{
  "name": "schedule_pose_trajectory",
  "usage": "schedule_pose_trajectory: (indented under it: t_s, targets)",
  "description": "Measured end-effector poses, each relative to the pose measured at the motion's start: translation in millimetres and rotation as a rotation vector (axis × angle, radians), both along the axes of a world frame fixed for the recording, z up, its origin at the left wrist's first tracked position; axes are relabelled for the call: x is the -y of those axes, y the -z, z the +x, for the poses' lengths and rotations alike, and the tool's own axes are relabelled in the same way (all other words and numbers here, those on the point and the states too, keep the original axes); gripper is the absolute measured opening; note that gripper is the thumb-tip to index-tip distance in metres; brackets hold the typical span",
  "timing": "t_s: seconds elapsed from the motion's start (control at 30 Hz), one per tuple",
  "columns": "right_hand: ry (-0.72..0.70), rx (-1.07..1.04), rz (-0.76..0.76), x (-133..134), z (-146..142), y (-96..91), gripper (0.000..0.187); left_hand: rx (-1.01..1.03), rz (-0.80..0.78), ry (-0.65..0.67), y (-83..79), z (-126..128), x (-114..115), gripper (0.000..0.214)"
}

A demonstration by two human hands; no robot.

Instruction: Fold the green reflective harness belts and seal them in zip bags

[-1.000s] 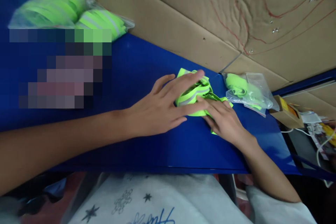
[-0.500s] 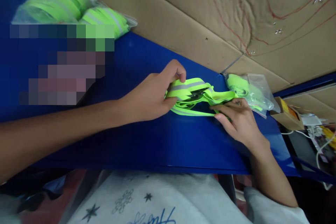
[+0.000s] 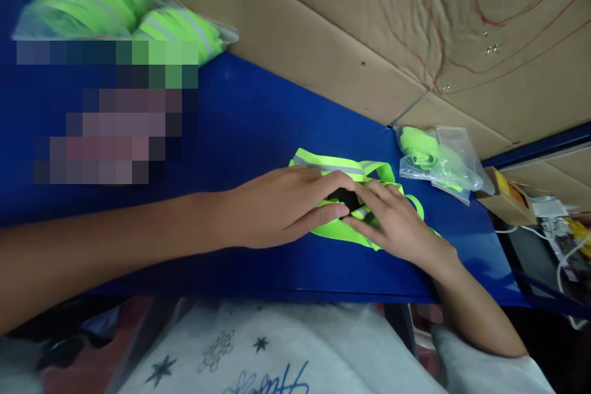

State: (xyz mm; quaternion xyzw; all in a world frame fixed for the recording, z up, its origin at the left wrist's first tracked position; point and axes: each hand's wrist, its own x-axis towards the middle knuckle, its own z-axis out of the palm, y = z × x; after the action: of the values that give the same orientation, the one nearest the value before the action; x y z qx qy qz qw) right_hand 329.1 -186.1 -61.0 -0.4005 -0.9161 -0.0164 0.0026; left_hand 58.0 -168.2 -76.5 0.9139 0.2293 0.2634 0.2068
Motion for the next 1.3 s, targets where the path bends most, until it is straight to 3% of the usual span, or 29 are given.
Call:
schedule_pose_trajectory:
  t_s: [0.1,0.23,0.3,0.4,0.5,0.57,0.73,0.87,0.97,1.13,1.3]
  targets:
    - [0.021,0.02,0.037,6,-4,3.8,0.063,-0.046,0.028,-0.087,0.9,3,2,0.029]
    - [0.045,-0.02,-0.061,9,-8,2.2,0.072,-0.005,0.006,-0.199,3.2,6,6,0.024]
    - [0.063,-0.046,-0.105,8,-10,1.7,0.066,0.008,0.028,-0.272,4.6,7,7,0.027]
    - [0.043,-0.167,-0.071,7,-12,4.7,0.052,-0.029,0.186,-0.286,7.0,9,8,0.028]
    - [0.012,-0.339,0.004,5,-11,9.0,0.048,-0.091,0.384,-0.273,7.6,9,11,0.011]
    - [0.001,-0.405,-0.002,5,-10,9.7,0.043,-0.136,0.464,-0.284,6.3,9,13,0.02]
    - [0.029,-0.577,-0.209,9,-11,4.8,0.015,-0.236,0.509,-0.268,2.4,8,15,0.029]
    - [0.128,-0.752,-0.488,24,-13,1.9,0.015,-0.236,0.557,-0.257,4.4,10,14,0.013]
    - [0.22,-0.844,-0.601,37,-16,2.2,0.016,-0.216,0.63,-0.221,5.9,9,15,0.015]
    - [0.255,-0.863,-0.494,48,-20,-2.6,0.012,-0.265,0.745,-0.247,3.7,9,23,0.029]
    - [0.071,-0.588,-0.075,43,-26,-12.9,0.021,-0.25,0.831,-0.169,2.8,11,32,0.035]
